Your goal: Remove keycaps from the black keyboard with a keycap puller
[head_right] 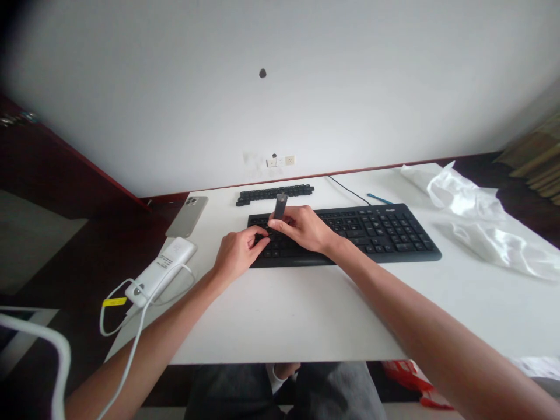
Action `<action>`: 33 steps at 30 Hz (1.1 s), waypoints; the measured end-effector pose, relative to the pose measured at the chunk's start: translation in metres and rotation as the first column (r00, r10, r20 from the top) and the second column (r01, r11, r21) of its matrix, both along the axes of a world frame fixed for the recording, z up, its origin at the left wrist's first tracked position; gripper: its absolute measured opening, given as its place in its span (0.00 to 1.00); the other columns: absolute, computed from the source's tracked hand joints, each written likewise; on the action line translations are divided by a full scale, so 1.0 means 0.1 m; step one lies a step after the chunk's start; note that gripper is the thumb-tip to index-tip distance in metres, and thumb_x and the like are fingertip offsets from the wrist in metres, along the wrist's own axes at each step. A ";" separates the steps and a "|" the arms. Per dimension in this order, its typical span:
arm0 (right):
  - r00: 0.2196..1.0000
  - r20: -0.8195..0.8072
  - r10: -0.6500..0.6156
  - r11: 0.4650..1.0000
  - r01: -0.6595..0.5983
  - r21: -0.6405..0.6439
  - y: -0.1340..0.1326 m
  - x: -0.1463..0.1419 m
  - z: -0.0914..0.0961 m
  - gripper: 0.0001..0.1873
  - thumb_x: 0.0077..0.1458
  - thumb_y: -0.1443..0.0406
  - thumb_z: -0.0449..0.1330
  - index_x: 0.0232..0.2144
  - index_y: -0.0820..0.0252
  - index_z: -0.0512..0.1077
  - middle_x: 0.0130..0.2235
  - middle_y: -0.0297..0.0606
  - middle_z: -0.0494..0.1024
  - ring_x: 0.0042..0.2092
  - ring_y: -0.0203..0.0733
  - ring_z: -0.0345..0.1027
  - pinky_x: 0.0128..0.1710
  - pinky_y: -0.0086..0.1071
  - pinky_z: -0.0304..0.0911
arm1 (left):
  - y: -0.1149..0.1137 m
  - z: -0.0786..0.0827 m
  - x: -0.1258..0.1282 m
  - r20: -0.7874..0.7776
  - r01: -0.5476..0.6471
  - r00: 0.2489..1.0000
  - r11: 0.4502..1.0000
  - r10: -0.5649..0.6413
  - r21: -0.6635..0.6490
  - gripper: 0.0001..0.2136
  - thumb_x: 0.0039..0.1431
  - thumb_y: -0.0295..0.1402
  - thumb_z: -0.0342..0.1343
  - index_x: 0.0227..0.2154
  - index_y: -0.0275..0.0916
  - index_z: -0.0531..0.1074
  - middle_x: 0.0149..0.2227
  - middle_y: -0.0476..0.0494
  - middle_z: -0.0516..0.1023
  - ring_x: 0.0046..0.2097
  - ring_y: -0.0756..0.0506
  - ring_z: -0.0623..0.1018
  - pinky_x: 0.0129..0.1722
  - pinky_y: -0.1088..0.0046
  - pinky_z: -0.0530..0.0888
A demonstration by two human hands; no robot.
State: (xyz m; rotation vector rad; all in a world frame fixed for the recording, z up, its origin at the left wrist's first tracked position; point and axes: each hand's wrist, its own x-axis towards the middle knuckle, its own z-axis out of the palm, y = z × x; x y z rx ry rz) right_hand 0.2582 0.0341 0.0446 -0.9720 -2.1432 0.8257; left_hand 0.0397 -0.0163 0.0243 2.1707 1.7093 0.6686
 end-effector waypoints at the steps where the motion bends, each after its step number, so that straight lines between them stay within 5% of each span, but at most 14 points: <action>1: 1.000 -0.005 0.003 1.000 -0.003 -0.013 0.01 0.01 -0.01 0.26 0.67 0.46 0.57 0.41 0.62 0.81 0.32 0.37 0.79 0.33 0.40 0.68 0.33 0.32 0.59 | 0.01 -0.01 0.00 0.009 0.006 1.000 1.000 -0.006 -0.003 0.08 0.66 0.42 0.59 0.39 0.45 0.80 0.20 0.56 0.68 0.23 0.51 0.66 0.29 0.72 0.57; 12: 0.997 0.021 0.078 0.995 -0.076 -0.064 0.05 0.02 -0.09 0.16 0.60 0.52 0.67 0.42 0.57 0.82 0.37 0.38 0.84 0.33 0.41 0.71 0.33 0.33 0.66 | 0.02 -0.01 0.01 -0.074 0.023 0.997 0.999 -0.021 0.023 0.13 0.70 0.44 0.55 0.42 0.44 0.81 0.22 0.51 0.74 0.23 0.50 0.67 0.29 0.72 0.57; 33: 0.984 0.165 -0.059 0.996 0.047 0.077 -0.09 -0.22 -0.05 0.18 0.69 0.52 0.59 0.47 0.60 0.74 0.31 0.39 0.79 0.31 0.44 0.73 0.32 0.33 0.62 | 0.04 0.00 -0.02 -0.167 0.049 0.985 0.999 -0.048 0.007 0.17 0.75 0.44 0.46 0.45 0.44 0.79 0.31 0.43 0.83 0.32 0.43 0.81 0.33 0.71 0.64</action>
